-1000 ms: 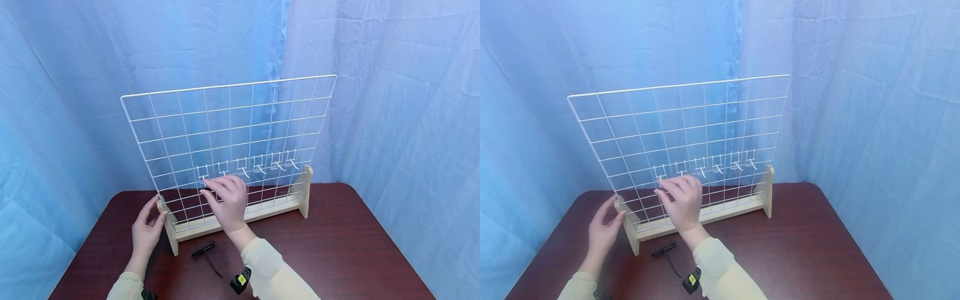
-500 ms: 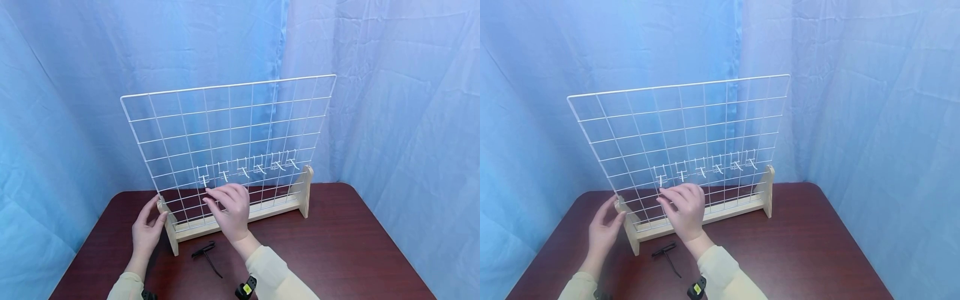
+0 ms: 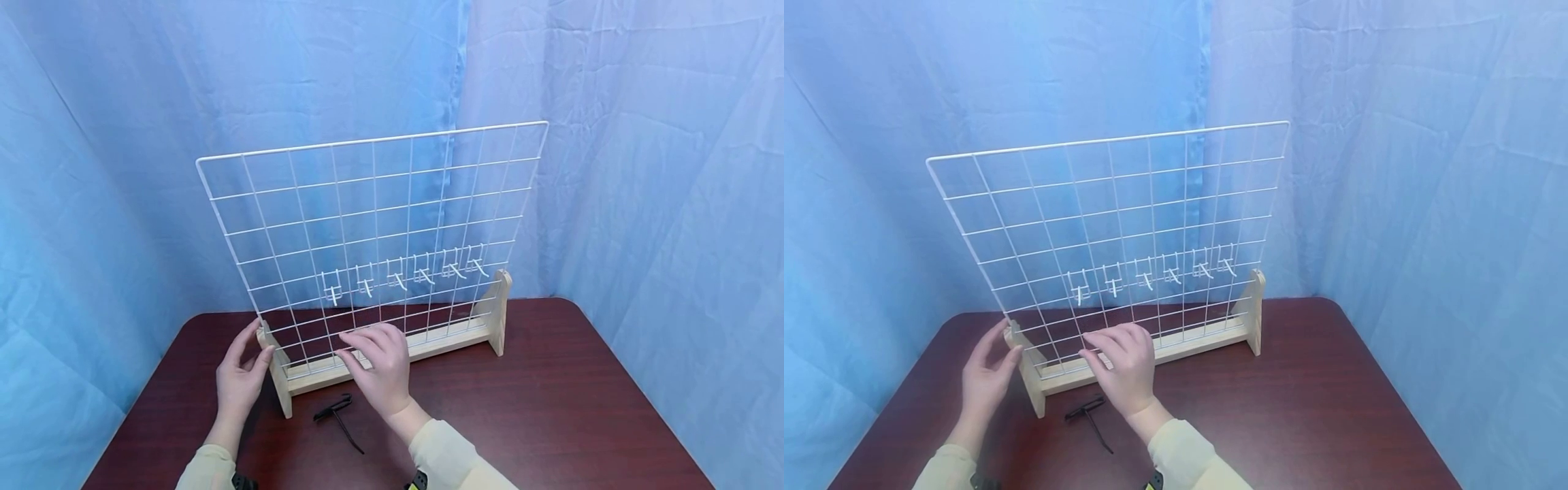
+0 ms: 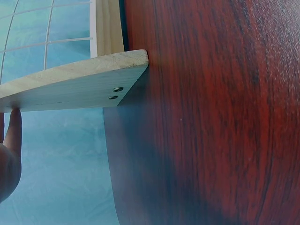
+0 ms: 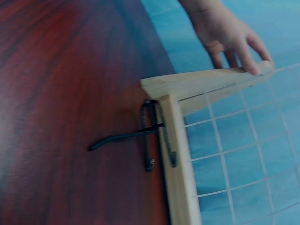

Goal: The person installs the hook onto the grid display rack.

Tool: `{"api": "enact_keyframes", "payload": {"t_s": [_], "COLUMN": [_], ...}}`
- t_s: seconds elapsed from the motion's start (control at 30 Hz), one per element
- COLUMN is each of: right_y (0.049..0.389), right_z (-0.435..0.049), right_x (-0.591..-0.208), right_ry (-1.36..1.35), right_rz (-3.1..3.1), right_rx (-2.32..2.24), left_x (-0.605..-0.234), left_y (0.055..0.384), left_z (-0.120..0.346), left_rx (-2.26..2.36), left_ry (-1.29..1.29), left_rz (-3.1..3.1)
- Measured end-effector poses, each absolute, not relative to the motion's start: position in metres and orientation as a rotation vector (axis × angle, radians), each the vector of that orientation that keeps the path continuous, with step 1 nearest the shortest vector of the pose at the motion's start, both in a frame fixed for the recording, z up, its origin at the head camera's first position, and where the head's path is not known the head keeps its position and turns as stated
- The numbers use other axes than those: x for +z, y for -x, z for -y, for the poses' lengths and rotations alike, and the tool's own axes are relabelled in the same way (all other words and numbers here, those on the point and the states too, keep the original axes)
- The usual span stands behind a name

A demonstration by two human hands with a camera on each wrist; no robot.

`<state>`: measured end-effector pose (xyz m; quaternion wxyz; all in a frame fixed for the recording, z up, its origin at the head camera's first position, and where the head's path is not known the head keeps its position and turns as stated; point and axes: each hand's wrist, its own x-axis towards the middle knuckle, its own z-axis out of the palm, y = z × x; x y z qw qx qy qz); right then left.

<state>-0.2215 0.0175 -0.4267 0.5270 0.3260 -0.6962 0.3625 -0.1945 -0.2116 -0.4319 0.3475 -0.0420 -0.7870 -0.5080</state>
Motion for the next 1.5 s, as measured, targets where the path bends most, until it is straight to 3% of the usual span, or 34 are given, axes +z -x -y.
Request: {"api": "enact_keyframes", "payload": {"t_s": [0.8,1.5], "right_y": [0.203,0.190], "right_z": [-0.026,-0.036], "right_x": [-0.493,-0.521], "right_ry": [-0.854,-0.952], "right_rz": [1.955,2.133], "right_rx": [0.838,0.737], "left_x": [-0.434,-0.430], "left_y": [0.195,0.193], "left_z": [0.213,0.212], "left_rx": [-1.300,-1.302], "left_ry": [0.088,0.087], "left_rz": [2.065,2.084]}}
